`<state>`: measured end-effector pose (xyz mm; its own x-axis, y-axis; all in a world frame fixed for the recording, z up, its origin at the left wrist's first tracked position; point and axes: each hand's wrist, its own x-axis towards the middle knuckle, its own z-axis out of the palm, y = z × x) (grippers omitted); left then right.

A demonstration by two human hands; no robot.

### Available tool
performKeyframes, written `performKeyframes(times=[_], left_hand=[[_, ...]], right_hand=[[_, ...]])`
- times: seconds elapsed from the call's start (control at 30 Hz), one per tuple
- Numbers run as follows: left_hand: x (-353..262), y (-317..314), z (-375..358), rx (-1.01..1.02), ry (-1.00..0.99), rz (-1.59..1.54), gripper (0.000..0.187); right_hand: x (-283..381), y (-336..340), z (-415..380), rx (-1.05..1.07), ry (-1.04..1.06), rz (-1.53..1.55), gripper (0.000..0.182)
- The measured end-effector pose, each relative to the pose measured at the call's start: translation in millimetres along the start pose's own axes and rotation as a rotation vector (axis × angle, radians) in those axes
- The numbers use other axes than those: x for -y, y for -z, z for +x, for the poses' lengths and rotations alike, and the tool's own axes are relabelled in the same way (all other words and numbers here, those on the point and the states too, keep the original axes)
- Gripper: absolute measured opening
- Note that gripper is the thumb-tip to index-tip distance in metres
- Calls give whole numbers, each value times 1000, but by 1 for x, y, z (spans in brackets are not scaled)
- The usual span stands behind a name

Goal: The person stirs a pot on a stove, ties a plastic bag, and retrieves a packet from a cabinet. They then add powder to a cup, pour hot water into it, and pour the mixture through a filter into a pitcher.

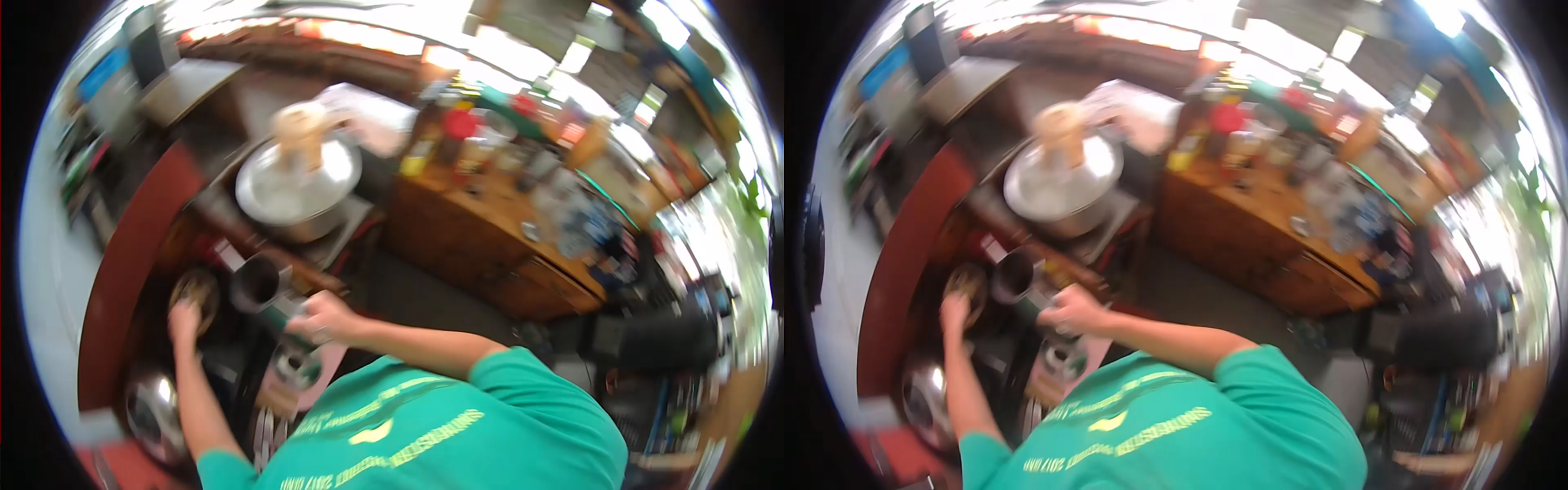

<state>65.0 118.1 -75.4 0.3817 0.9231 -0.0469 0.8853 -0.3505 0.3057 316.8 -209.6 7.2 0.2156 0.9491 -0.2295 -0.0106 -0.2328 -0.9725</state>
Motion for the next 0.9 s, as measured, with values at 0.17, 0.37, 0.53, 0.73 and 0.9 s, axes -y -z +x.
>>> performKeyframes(times=[0.17,0.37,0.53,0.73,0.9], left_hand=[[56,-40,54,248,200,-419,30],[66,-37,52,308,536,-756,24],[133,-64,73,235,456,-1002,22],[44,19,-19,275,327,-1224,15],[45,39,-30,273,428,-1226,22]], right_hand=[[7,-17,6,-36,0,265,25],[-9,-31,23,-77,74,254,26],[-24,-43,39,-164,119,74,32],[-4,-32,32,-44,11,41,29],[-31,-49,59,0,30,150,33]])
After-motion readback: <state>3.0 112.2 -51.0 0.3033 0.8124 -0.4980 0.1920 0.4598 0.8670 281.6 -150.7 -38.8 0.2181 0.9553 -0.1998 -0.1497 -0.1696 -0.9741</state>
